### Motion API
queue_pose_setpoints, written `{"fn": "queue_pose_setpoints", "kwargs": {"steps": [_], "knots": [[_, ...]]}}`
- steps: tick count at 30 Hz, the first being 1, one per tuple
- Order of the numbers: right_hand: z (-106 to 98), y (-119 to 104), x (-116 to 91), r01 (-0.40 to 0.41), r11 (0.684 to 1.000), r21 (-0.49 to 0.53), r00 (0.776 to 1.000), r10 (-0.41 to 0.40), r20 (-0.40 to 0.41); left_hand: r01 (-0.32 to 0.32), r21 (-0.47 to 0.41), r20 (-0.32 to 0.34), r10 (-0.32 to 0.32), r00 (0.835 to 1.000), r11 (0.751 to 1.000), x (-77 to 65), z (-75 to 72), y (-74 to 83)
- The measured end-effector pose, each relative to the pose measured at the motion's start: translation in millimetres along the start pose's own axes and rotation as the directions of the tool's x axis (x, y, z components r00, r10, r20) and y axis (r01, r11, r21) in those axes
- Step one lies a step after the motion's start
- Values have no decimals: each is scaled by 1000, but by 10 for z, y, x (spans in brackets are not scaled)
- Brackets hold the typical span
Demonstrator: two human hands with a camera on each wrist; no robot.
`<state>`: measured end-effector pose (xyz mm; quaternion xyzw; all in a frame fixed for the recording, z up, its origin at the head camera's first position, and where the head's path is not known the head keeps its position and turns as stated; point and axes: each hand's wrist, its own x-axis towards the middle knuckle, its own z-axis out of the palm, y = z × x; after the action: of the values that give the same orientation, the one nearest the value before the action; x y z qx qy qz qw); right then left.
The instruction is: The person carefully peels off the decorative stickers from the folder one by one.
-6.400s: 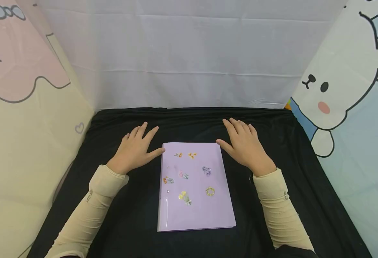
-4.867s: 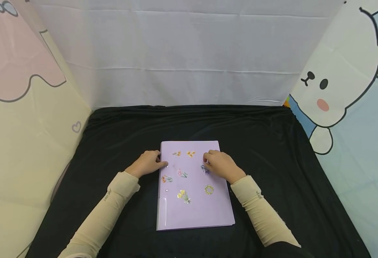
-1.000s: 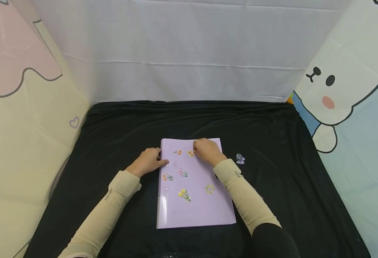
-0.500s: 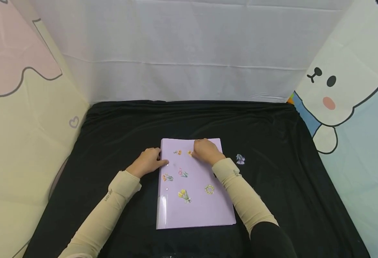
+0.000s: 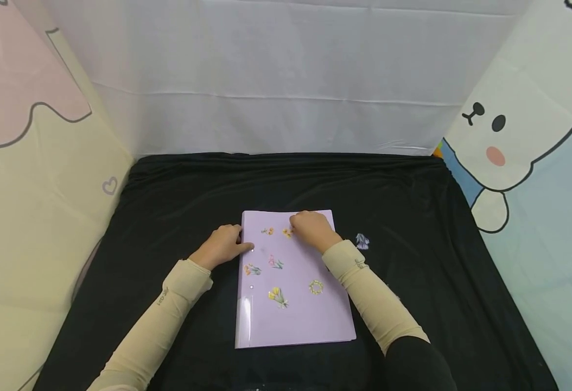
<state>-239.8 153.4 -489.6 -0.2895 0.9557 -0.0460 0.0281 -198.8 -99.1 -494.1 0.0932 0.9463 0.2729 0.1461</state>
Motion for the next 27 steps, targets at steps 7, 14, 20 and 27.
{"fn": "queue_pose_setpoints", "kwargs": {"steps": [7,14,20,27], "knots": [[-14,8,84,40,996,-77,997,-35,65,-6,8,-5,6,1000,1000,-6,-9,11],[6,81,102,76,996,-41,994,-72,88,-13,11,-3,13,1000,1000,3,-23,20],[2,112,44,97,995,6,995,-97,5,2,12,1,-2,1000,1000,1,-50,41],[-8,88,53,103,994,20,995,-103,-9,0,9,9,0,1000,1000,-11,-38,29]]}}
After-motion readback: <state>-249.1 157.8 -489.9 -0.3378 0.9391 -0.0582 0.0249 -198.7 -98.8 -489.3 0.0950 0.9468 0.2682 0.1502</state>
